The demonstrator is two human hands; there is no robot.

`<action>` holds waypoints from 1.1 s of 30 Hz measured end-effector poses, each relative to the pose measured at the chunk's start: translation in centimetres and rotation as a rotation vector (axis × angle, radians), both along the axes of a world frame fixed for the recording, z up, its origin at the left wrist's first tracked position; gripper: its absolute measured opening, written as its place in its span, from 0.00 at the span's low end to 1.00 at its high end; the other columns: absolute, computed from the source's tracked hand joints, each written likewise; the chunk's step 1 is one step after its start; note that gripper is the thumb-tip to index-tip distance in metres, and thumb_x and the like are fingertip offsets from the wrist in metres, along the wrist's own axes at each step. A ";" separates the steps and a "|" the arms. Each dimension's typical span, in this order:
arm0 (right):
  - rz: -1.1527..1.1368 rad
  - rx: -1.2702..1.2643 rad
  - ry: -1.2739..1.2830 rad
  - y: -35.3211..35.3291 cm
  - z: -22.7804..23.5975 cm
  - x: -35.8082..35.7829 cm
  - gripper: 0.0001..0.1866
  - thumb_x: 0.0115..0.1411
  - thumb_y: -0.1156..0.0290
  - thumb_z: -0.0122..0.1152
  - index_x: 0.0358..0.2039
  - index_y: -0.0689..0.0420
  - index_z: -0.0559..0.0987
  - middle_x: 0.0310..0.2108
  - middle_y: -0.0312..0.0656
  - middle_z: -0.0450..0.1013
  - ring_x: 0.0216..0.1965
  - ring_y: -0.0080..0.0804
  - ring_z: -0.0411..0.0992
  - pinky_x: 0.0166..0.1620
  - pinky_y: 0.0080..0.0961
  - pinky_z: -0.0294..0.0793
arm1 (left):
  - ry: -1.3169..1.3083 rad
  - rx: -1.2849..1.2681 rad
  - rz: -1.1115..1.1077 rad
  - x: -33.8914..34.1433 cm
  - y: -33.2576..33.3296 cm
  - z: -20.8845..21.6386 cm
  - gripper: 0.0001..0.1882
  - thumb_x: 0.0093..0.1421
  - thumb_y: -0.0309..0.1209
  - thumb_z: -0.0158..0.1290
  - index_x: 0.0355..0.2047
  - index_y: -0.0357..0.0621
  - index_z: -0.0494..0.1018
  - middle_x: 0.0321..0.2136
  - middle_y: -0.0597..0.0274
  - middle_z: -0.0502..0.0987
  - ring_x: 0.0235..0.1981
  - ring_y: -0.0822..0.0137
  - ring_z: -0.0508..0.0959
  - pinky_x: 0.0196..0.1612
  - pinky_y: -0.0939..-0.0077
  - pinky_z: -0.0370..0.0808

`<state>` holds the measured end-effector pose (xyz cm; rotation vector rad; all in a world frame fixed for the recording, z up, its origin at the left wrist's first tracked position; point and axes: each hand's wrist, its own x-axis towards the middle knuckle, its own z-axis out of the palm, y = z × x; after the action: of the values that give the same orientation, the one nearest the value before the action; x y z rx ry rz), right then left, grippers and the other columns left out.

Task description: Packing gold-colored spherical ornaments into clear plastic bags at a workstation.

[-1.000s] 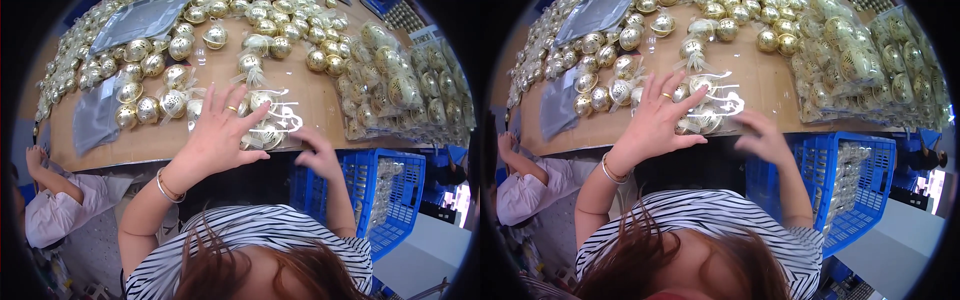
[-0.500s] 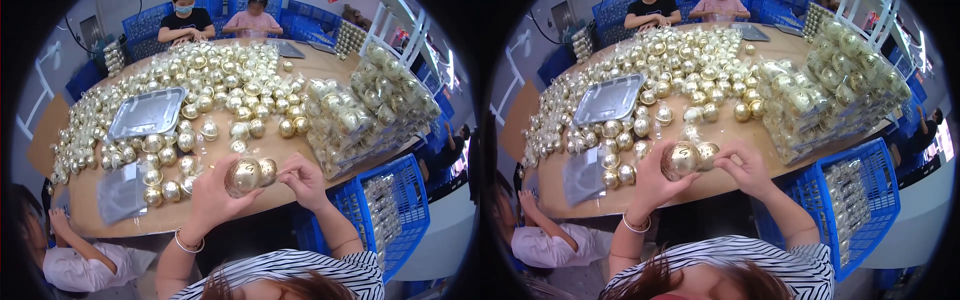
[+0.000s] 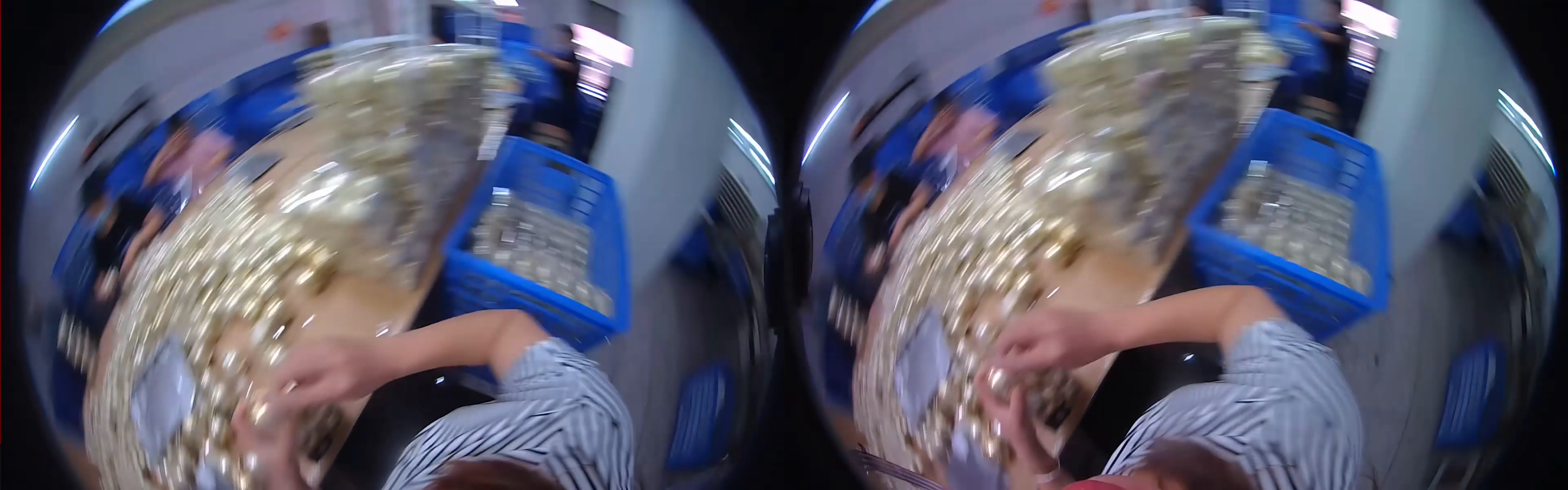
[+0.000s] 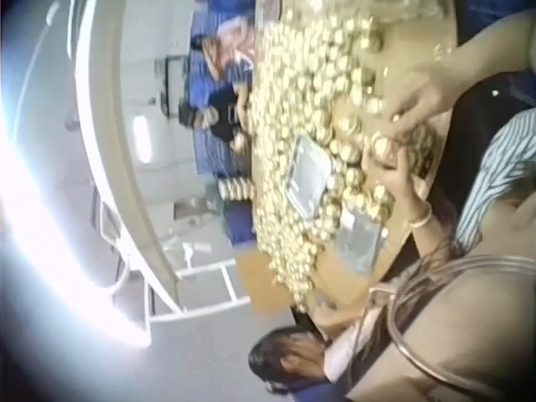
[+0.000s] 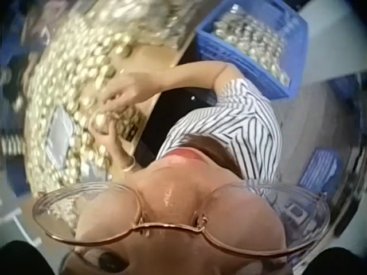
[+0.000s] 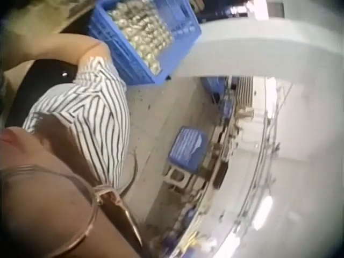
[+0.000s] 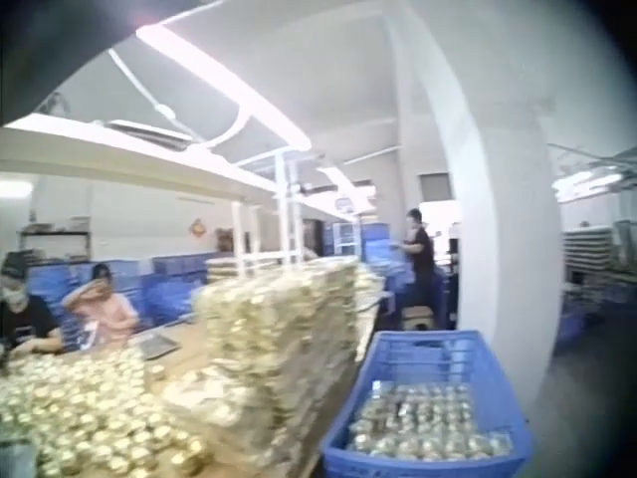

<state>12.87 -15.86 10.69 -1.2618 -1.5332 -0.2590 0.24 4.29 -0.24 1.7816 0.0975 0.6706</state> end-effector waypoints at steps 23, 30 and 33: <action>-0.102 -0.187 0.313 0.6 -5.1 -2.1 0.25 0.59 0.56 0.59 0.52 0.58 0.72 0.55 0.50 0.66 0.55 0.39 0.66 0.53 0.32 0.67 | -0.360 -0.048 -0.033 -2.5 -2.1 1.7 0.27 0.56 0.35 0.57 0.53 0.44 0.61 0.56 0.50 0.62 0.58 0.57 0.63 0.61 0.61 0.59; -0.184 -0.124 0.421 0.9 -5.7 -3.6 0.19 0.64 0.59 0.54 0.48 0.58 0.76 0.57 0.52 0.65 0.46 0.34 0.71 0.47 0.24 0.70 | -0.241 0.130 0.008 -2.3 -3.9 4.9 0.22 0.64 0.44 0.44 0.48 0.39 0.67 0.54 0.46 0.64 0.54 0.56 0.67 0.55 0.62 0.65; 0.004 -0.256 0.861 0.2 -4.0 -3.9 0.16 0.66 0.64 0.51 0.48 0.61 0.76 0.59 0.50 0.62 0.47 0.29 0.69 0.47 0.20 0.67 | -0.171 0.156 0.042 -3.0 -4.7 6.4 0.17 0.64 0.37 0.42 0.46 0.38 0.69 0.54 0.46 0.64 0.52 0.59 0.67 0.53 0.63 0.66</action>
<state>9.01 -15.67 6.67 -1.3178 -0.8299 0.4554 -2.80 -0.37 6.15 1.8666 -0.0347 0.8782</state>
